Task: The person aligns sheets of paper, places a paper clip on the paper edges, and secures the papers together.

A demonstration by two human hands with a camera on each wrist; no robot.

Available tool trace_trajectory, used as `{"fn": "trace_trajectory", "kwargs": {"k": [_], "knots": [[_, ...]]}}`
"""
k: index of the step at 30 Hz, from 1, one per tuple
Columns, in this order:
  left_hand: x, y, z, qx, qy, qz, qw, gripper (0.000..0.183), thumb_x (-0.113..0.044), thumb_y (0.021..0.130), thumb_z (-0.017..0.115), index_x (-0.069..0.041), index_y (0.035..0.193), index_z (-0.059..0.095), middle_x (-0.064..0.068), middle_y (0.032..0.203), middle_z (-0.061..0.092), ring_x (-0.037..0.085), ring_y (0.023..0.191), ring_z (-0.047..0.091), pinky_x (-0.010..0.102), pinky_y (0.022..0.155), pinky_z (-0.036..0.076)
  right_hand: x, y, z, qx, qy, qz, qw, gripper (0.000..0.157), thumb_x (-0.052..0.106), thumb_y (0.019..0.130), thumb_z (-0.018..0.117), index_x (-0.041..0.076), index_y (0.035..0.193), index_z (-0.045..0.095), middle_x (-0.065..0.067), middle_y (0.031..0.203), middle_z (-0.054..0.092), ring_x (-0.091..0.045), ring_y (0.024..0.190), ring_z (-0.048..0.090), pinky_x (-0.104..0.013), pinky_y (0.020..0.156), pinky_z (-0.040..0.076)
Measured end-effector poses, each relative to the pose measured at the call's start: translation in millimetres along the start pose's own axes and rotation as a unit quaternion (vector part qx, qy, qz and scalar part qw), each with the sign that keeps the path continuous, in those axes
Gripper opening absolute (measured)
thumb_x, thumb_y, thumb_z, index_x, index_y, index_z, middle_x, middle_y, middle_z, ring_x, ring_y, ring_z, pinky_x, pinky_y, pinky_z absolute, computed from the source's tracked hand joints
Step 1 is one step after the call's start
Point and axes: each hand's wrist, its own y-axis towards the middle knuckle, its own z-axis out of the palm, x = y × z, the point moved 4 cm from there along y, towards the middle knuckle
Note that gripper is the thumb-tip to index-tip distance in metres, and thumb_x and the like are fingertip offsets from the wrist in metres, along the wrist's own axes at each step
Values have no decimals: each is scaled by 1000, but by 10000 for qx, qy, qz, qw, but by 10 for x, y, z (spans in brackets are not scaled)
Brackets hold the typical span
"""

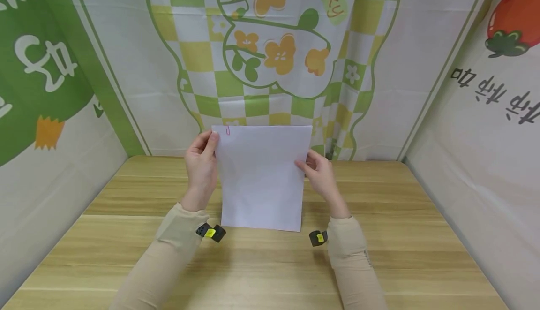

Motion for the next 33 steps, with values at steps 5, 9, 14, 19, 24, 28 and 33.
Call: {"fn": "trace_trajectory", "kwargs": {"k": [5, 9, 14, 19, 24, 28, 33], "knots": [[37, 17, 3, 221, 268, 79, 9994, 4, -3, 87, 66, -6, 89, 68, -4, 79, 62, 7, 72, 51, 16, 66, 43, -3, -6, 1, -55, 85, 20, 9999, 40, 13, 94, 59, -3, 130, 51, -26, 120, 60, -5, 90, 65, -30, 74, 56], [64, 35, 4, 352, 507, 143, 9980, 13, -5, 87, 66, 3, 97, 67, -4, 82, 62, 7, 75, 52, 16, 68, 44, -5, -11, -1, -67, 162, 116, 9998, 41, 13, 95, 58, -4, 131, 50, -28, 121, 59, -4, 89, 65, -34, 75, 56], [93, 58, 3, 427, 770, 124, 9960, 24, -4, 89, 63, 10, 109, 64, -6, 84, 64, 8, 79, 54, 17, 71, 45, 7, -15, 2, -71, 188, 260, 9995, 42, 14, 95, 58, -4, 132, 49, -28, 122, 59, -4, 88, 65, -29, 72, 56], [101, 81, 3, 350, 1015, 34, 9942, 24, -2, 90, 62, 9, 111, 64, -9, 85, 66, 7, 78, 55, 16, 70, 45, 9, -15, -9, -62, 21, 358, 9993, 42, 16, 95, 58, -4, 131, 50, -28, 120, 60, -8, 87, 65, -31, 71, 57], [142, 111, -10, 444, 1243, -230, 9910, 25, -3, 91, 61, 6, 113, 64, -3, 92, 66, 7, 80, 56, 16, 70, 47, -7, -26, -29, -48, -174, 521, 9985, 43, 20, 96, 57, -2, 132, 49, -27, 122, 59, -12, 87, 65, -35, 71, 56], [203, 102, -46, 673, 1584, -636, 9830, 27, -11, 93, 59, -1, 118, 64, 4, 101, 65, 9, 84, 56, 16, 70, 47, -51, -49, -27, 62, -150, 740, 9971, 46, 22, 96, 56, -2, 134, 46, -26, 124, 58, -12, 88, 64, -34, 71, 56], [291, 97, -83, 867, 1819, -809, 9762, 29, -12, 95, 57, -7, 123, 62, 11, 105, 64, 11, 85, 57, 18, 70, 47, -111, -72, -18, 164, -155, 861, 9960, 44, 22, 97, 55, -2, 133, 47, -26, 123, 59, -6, 83, 63, -27, 66, 54]]}}
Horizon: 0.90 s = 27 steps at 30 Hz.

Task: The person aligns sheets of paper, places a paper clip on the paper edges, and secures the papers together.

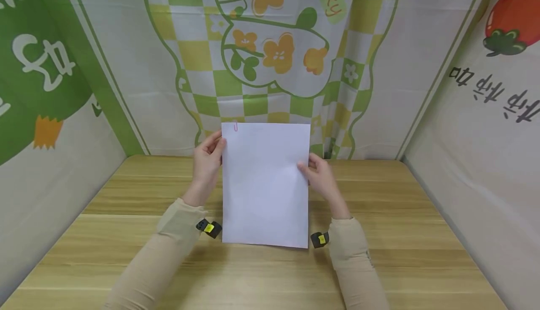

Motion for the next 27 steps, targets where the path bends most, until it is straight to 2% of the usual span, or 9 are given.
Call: {"fn": "trace_trajectory", "kwargs": {"k": [4, 8, 18, 21, 23, 25, 27], "knots": [[79, 12, 11, 60, 71, -48, 9999, 32, -7, 95, 55, -7, 127, 60, 10, 100, 63, 9, 81, 57, 18, 69, 47, -41, -13, 15, 61, -12, 87, 9999, 43, 19, 97, 55, -2, 133, 47, -27, 122, 59, -5, 81, 63, -24, 64, 53], [163, 15, 24, 57, 125, -214, 9997, 35, -2, 94, 53, -7, 129, 58, 6, 89, 61, 8, 76, 55, 19, 67, 46, -86, -20, 32, 111, 21, 213, 9997, 42, 18, 97, 54, -4, 133, 46, -29, 121, 59, -7, 80, 62, -26, 65, 54], [376, 18, 22, 254, 425, -725, 9961, 38, -4, 94, 53, -11, 131, 56, 1, 77, 51, 10, 71, 49, 20, 63, 43, -247, -28, 70, 169, 80, 655, 9977, 40, 15, 98, 52, -8, 130, 45, -29, 118, 60, -6, 77, 60, -26, 64, 52], [437, 14, 13, 267, 490, -918, 9942, 38, -5, 95, 53, -11, 132, 55, 7, 86, 58, 10, 74, 54, 21, 66, 47, -293, -25, 72, 170, 65, 783, 9968, 41, 16, 98, 52, -7, 131, 44, -28, 117, 60, -6, 77, 59, -25, 64, 51], [479, 18, 6, 301, 497, -1027, 9930, 38, -6, 95, 52, -11, 133, 54, 14, 99, 63, 13, 82, 59, 24, 73, 51, -314, -23, 77, 176, 47, 847, 9962, 42, 16, 98, 52, -7, 132, 44, -27, 116, 61, -6, 77, 58, -24, 64, 50], [524, 25, -2, 366, 536, -1133, 9914, 38, -6, 95, 52, -10, 133, 54, 20, 110, 62, 19, 90, 61, 30, 80, 52, -339, -20, 88, 182, 42, 899, 9958, 42, 15, 98, 52, -7, 132, 44, -27, 116, 61, -7, 77, 58, -24, 64, 50], [571, 33, -13, 445, 612, -1262, 9891, 38, -8, 96, 52, -10, 134, 52, 21, 116, 61, 23, 98, 61, 34, 87, 51, -364, -24, 97, 153, -12, 1024, 9946, 42, 16, 98, 52, -6, 133, 44, -26, 116, 61, -7, 76, 57, -25, 65, 49]]}}
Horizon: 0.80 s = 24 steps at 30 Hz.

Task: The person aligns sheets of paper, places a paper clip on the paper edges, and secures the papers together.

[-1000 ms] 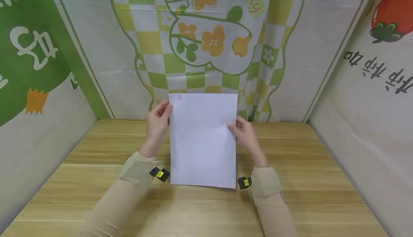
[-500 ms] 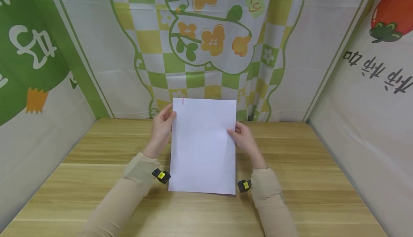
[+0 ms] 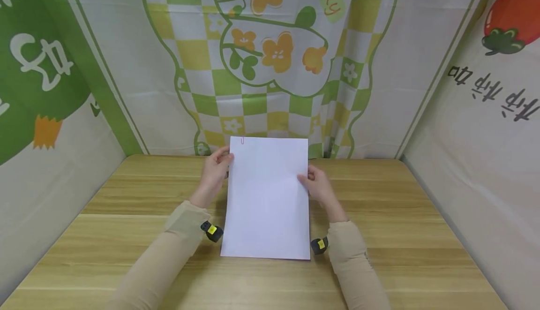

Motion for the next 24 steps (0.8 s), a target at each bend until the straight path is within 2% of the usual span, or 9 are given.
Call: {"fn": "trace_trajectory", "kwargs": {"k": [3, 6, 13, 16, 20, 24], "knots": [[56, 18, -15, 99, 186, -202, 9996, 39, -12, 97, 52, -10, 136, 50, 19, 121, 59, 27, 107, 59, 37, 92, 49, -30, 6, 18, -50, -38, 210, 9998, 41, 16, 98, 53, -5, 132, 45, -22, 113, 62, -7, 75, 54, -26, 65, 47], [113, 27, -26, 132, 173, -386, 9990, 39, -14, 97, 52, -10, 136, 50, 17, 124, 58, 29, 111, 57, 39, 94, 48, -61, 17, 41, -61, -73, 332, 9994, 41, 17, 98, 53, -5, 131, 46, -20, 111, 62, -7, 75, 53, -27, 66, 47], [222, 43, -40, 81, -147, -276, 9995, 35, -13, 95, 55, -6, 130, 54, 16, 120, 60, 24, 103, 60, 38, 85, 52, -119, 36, 74, -38, -143, 385, 9991, 41, 16, 98, 52, -5, 132, 46, -19, 111, 62, -8, 75, 52, -29, 68, 47], [249, 51, -39, 72, -171, -364, 9992, 35, -13, 96, 54, -7, 130, 54, 15, 118, 60, 24, 102, 60, 37, 85, 52, -123, 37, 80, -1, -192, 370, 9991, 42, 16, 98, 52, -6, 133, 45, -20, 114, 60, -10, 77, 52, -31, 69, 47], [292, 93, -27, 123, -72, -605, 9981, 36, -13, 97, 52, -9, 132, 52, 15, 123, 57, 25, 109, 57, 38, 89, 49, -133, 50, 87, 45, -241, 412, 9989, 46, 17, 98, 51, -7, 136, 42, -24, 123, 57, -17, 91, 55, -30, 74, 47], [333, 131, -10, 179, -44, -734, 9971, 36, -12, 97, 52, -8, 133, 52, 16, 124, 55, 24, 106, 56, 38, 88, 49, -165, 76, 88, 57, -328, 515, 9981, 49, 18, 98, 51, -8, 138, 38, -26, 131, 51, -26, 110, 53, -33, 85, 48]]}}
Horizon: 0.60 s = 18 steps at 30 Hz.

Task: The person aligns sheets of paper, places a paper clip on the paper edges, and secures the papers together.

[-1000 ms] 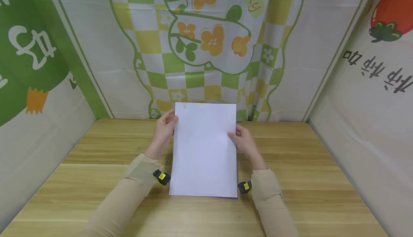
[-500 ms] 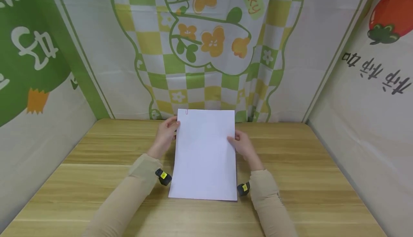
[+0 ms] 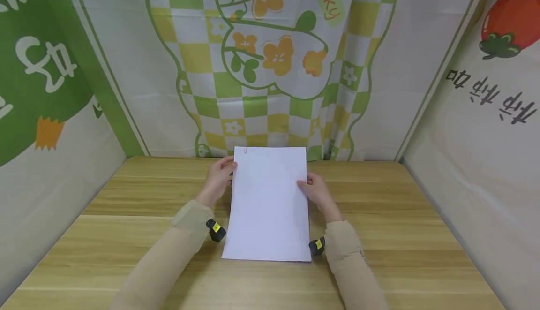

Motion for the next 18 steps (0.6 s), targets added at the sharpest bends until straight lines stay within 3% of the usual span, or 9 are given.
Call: {"fn": "trace_trajectory", "kwargs": {"k": [8, 18], "knots": [[59, 25, 28, 46, 110, -147, 9998, 36, -12, 98, 50, -8, 133, 52, 16, 124, 59, 22, 101, 58, 35, 82, 51, -59, 38, 10, 36, -162, 342, 9993, 50, 19, 98, 50, -5, 140, 37, -25, 135, 49, -32, 118, 51, -45, 94, 47], [144, 71, 53, 228, 107, -201, 9995, 38, -6, 97, 47, -5, 135, 49, 21, 129, 54, 29, 107, 57, 44, 92, 49, -93, 62, 21, 173, -59, 710, 9973, 53, 17, 99, 48, -7, 142, 30, -27, 145, 35, -38, 129, 40, -54, 102, 38]]}}
